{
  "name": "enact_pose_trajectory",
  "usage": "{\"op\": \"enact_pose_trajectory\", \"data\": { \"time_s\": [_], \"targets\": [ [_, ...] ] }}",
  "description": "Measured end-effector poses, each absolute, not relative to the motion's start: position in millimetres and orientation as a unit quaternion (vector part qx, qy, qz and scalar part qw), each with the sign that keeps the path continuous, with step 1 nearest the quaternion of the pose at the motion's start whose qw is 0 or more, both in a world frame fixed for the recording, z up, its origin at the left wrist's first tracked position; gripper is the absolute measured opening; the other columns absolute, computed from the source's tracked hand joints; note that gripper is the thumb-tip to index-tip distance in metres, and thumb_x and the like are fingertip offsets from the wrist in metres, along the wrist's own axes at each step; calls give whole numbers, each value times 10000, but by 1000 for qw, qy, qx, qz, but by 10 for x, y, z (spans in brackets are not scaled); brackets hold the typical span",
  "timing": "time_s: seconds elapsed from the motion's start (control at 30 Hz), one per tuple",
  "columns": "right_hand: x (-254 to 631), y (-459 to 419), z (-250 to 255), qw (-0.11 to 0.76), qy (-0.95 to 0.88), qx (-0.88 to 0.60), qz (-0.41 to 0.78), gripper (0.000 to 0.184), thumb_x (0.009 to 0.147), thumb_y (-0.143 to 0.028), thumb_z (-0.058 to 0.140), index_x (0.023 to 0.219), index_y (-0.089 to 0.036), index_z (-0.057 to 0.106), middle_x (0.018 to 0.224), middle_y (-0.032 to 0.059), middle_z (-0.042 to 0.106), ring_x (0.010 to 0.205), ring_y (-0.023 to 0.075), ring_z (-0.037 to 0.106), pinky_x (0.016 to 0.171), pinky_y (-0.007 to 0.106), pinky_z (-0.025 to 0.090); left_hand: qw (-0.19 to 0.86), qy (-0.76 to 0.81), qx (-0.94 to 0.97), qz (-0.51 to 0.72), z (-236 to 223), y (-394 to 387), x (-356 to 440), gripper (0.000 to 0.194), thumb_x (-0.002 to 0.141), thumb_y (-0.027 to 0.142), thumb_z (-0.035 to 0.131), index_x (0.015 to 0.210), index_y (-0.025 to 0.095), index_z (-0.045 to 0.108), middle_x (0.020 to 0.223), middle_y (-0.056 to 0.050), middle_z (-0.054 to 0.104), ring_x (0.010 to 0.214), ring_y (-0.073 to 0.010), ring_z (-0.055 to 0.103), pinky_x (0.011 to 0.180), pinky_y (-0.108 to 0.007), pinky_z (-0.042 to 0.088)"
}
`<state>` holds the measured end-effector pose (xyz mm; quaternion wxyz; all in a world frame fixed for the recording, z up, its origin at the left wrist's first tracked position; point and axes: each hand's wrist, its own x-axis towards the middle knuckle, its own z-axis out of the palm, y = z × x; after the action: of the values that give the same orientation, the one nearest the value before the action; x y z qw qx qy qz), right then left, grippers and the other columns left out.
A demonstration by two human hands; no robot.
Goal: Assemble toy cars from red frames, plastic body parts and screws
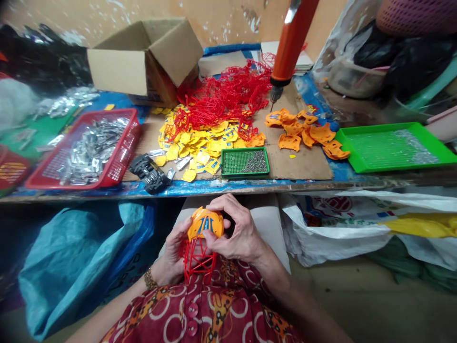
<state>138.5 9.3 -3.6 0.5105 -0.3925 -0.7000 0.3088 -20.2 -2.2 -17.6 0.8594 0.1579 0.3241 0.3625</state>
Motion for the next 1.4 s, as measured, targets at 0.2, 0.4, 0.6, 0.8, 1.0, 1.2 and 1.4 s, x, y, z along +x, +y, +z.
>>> {"op": "enact_pose_trajectory", "data": {
  "time_s": [0.2, 0.4, 0.6, 0.8, 1.0, 1.2, 1.4],
  "targets": [
    [1403, 52, -62, 533, -667, -467, 229, 439, 715, -218, 745, 1132, -214, 610, 1119, 113, 593, 1064, 265, 590, 921, 437, 526, 791, 366, 275, 405, -55, 45, -245, 317, 828, 450, 675, 1015, 197, 640, 1018, -88, 730, 894, -263, 706, 814, -404, 569],
    [1400, -84, -201, 533, -490, -401, 561, 398, 828, -355, 710, 1194, -241, 605, 1165, 90, 680, 1030, 220, 676, 902, 361, 576, 372, 402, 711, 442, 10, 135, -300, 237, 791, 282, 763, 1005, 216, 685, 1211, -123, 659, 1116, -282, 629, 948, -418, 510],
    [1383, -103, -313, 559, -390, -398, 614, 357, 799, -395, 750, 1113, -239, 685, 1110, 77, 729, 962, 199, 704, 828, 310, 600, 134, 372, 844, 361, -8, 96, -318, 387, 833, 259, 715, 1187, 213, 566, 1330, -213, 562, 1103, -329, 606, 862, -483, 507],
    [1401, -91, -295, 588, -378, -374, 609, 292, 805, -331, 755, 1086, -262, 721, 1069, 49, 738, 961, 177, 706, 854, 278, 586, 134, 342, 857, 361, -22, 88, -349, 498, 838, 200, 695, 1291, 198, 487, 1372, -251, 504, 1170, -337, 572, 909, -502, 503],
    [1421, -96, -244, 568, -415, -375, 604, 336, 772, -270, 779, 1101, -250, 714, 1097, 52, 721, 975, 185, 705, 882, 294, 592, 147, 349, 844, 380, -104, 51, -348, 532, 827, 183, 708, 1314, 218, 495, 1379, -240, 504, 1164, -325, 584, 909, -491, 519],
    [1378, -98, -157, 572, -418, -398, 583, 296, 784, -150, 729, 1067, -238, 724, 1051, 35, 739, 938, 158, 723, 865, 257, 596, 180, 352, 830, 393, -94, 29, -346, 461, 842, 136, 670, 1288, 164, 557, 1359, -249, 530, 1207, -330, 587, 933, -486, 549],
    [1334, -120, -149, 572, -388, -397, 604, 296, 754, -168, 749, 1044, -224, 736, 1015, 42, 762, 908, 156, 732, 824, 238, 596, 159, 350, 808, 446, -214, 32, -336, 371, 808, 45, 685, 1166, 136, 647, 1308, -230, 593, 1147, -292, 650, 903, -406, 592]
  ]
}}
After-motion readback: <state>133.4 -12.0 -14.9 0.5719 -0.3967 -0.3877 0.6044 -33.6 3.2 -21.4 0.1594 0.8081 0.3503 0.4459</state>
